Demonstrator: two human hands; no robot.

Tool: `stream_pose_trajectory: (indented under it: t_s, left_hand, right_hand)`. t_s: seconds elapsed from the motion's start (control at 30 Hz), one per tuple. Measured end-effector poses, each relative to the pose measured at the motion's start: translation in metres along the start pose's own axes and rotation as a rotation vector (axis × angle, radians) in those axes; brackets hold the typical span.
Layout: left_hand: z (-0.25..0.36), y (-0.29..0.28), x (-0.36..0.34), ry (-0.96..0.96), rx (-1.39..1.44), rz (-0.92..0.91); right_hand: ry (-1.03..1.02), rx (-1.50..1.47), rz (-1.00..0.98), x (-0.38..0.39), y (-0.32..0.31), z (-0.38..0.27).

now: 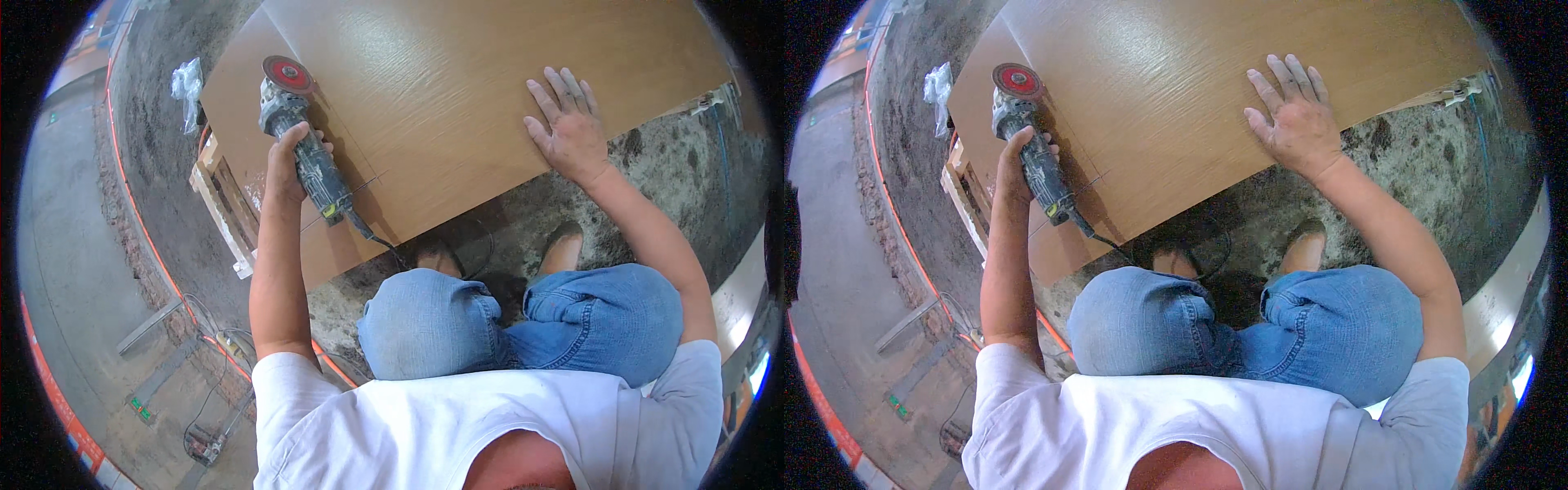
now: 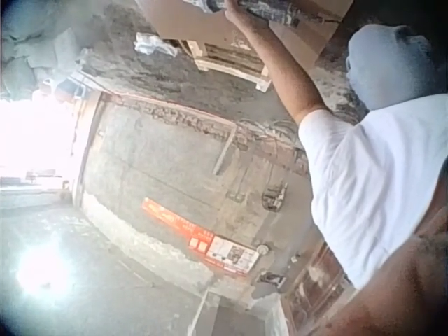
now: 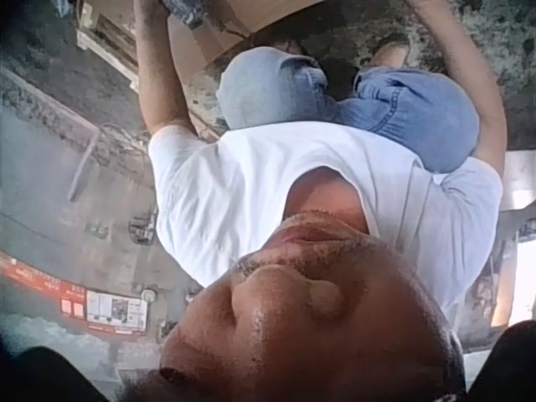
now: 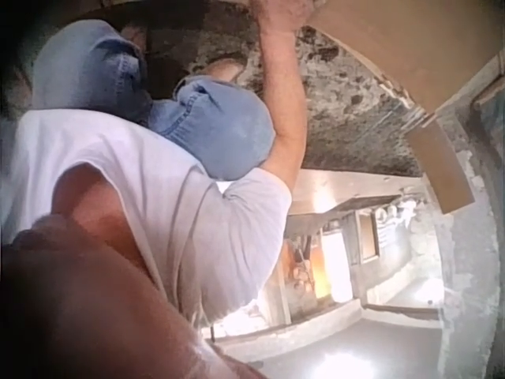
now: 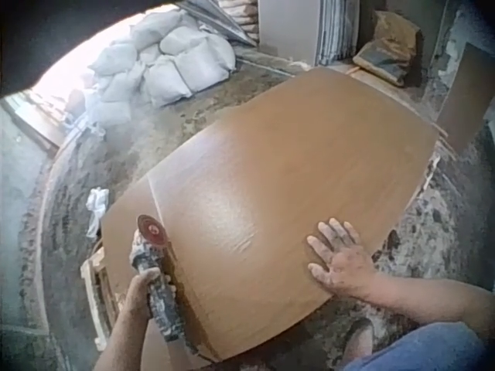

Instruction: The recorder uses an angle grinder to cut a specific shape out of a large floor tile or board.

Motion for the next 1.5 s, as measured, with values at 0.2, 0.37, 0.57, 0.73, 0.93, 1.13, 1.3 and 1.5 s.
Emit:
stream_pose_trajectory:
  t_s: [0.2, 0.37, 0.57, 0.73, 0.93, 1.13, 1.3, 1.5]
  left_hand:
    - [-0.001, 0.0, 0.0, -0.017, 0.013, 0.018]
    - [0.002, 0.006, 0.007, -0.037, 0.01, 0.018]
    - [-0.003, 0.001, 0.003, -0.068, 0.028, 0.023]
    - [-0.005, -0.001, 0.001, -0.073, 0.069, 0.011]
    - [-0.003, 0.001, 0.004, -0.077, 0.059, 0.019]
    - [0.0, 0.007, 0.011, -0.065, 0.066, 0.039]
    - [0.004, 0.016, 0.015, -0.028, 0.039, 0.072]
    - [0.003, 0.012, 0.015, -0.031, 0.036, 0.06]
  right_hand:
    - [0.004, 0.001, -0.009, -0.008, 0.001, 0.001]
    - [0.012, -0.008, -0.006, -0.014, 0.001, 0.003]
    - [0.006, 0.016, 0.02, -0.023, 0.004, 0.007]
    - [-0.011, 0.015, -0.011, -0.032, -0.004, 0.002]
    - [0.042, -0.106, -0.099, -0.04, -0.02, 0.002]
    - [0.021, -0.109, -0.091, -0.045, -0.027, 0.001]
    - [-0.015, -0.016, -0.019, -0.045, -0.011, 0.005]
    - [0.01, -0.103, -0.067, -0.058, -0.022, 0.002]
Point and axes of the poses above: each hand's wrist, its own x-axis away from the middle knuckle, its own y-axis out of the palm, z = x × y, the point moved 5 cm from there along -x, towards the middle knuckle, and after that the axes turned 5 degrees about y, right-handed, at the moved point
